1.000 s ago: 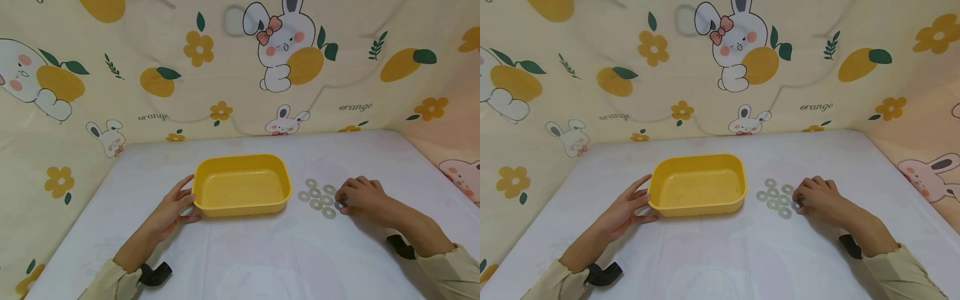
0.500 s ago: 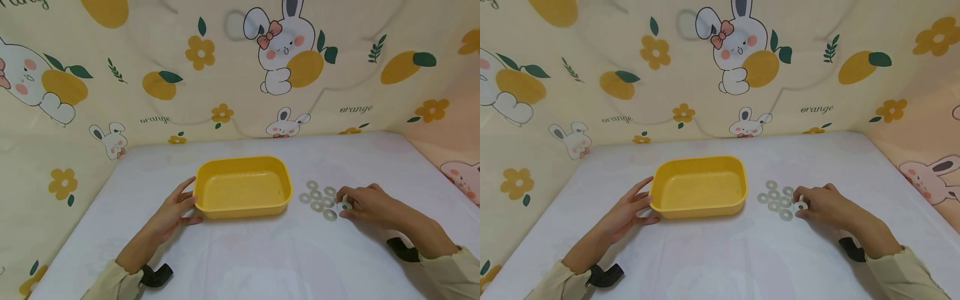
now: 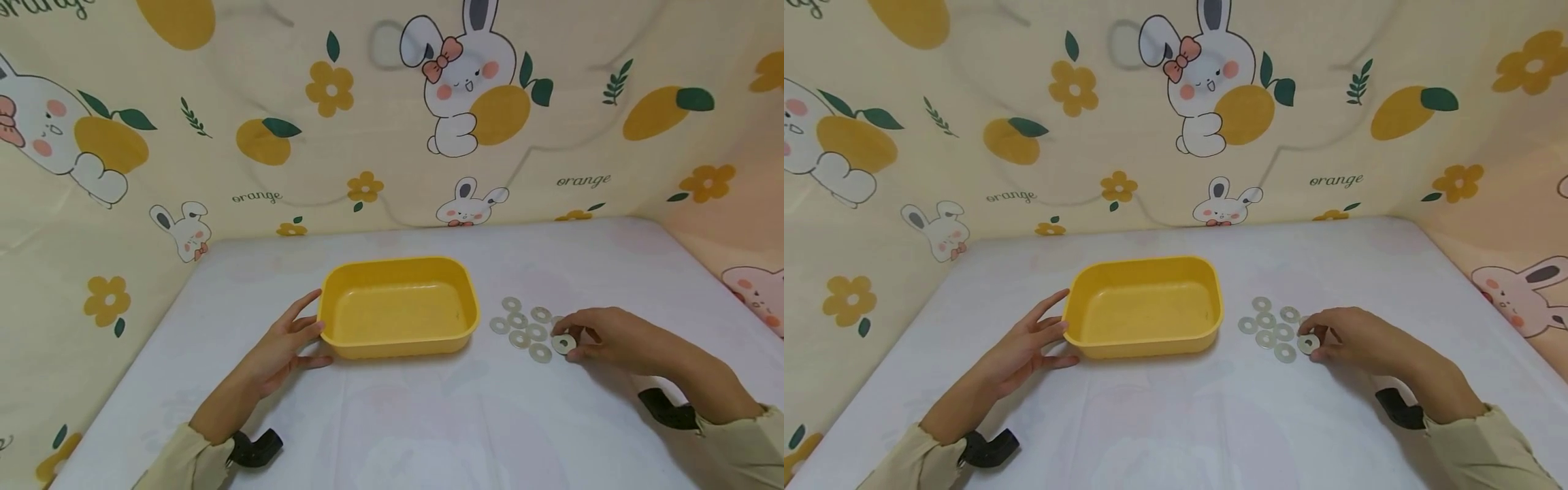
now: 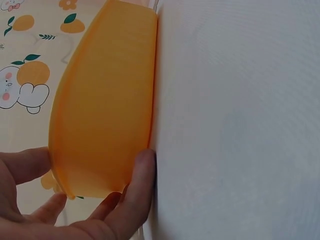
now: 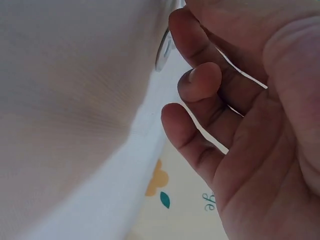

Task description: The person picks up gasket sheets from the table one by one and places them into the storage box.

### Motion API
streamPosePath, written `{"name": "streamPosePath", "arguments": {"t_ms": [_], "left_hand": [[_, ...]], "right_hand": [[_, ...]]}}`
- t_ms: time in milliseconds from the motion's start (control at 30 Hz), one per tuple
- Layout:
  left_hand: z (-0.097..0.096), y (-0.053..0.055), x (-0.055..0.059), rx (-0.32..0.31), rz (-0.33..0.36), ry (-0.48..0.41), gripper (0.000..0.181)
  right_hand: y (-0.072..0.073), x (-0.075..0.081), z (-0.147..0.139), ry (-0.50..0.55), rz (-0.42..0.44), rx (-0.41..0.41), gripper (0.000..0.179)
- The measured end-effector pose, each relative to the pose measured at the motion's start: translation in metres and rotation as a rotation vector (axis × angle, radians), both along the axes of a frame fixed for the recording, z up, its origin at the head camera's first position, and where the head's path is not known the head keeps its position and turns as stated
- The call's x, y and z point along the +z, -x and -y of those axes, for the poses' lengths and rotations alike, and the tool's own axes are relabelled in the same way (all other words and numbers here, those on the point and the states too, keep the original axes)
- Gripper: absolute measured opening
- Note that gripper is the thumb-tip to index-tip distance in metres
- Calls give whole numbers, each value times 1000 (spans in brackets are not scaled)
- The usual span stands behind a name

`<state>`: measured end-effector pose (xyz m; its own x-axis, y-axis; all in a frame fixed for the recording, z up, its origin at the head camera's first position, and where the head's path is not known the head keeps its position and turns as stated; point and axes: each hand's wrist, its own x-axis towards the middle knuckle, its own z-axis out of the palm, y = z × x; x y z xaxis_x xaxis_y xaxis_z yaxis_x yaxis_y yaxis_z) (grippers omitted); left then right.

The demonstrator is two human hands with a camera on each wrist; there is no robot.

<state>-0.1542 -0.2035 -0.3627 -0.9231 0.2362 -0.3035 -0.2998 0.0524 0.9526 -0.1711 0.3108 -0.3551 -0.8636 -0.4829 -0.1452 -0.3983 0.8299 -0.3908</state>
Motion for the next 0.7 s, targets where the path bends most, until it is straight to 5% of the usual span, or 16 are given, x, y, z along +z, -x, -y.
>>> {"name": "streamPosePath", "arguments": {"t_ms": [200,700], "left_hand": [[1,1,-2,2,-4,-1,65],[1,0,-4,23,-4,-15,66]], "right_hand": [[0,0,2,0,-9,-16,46],[0,21,30,72,-215,-31,38]]}}
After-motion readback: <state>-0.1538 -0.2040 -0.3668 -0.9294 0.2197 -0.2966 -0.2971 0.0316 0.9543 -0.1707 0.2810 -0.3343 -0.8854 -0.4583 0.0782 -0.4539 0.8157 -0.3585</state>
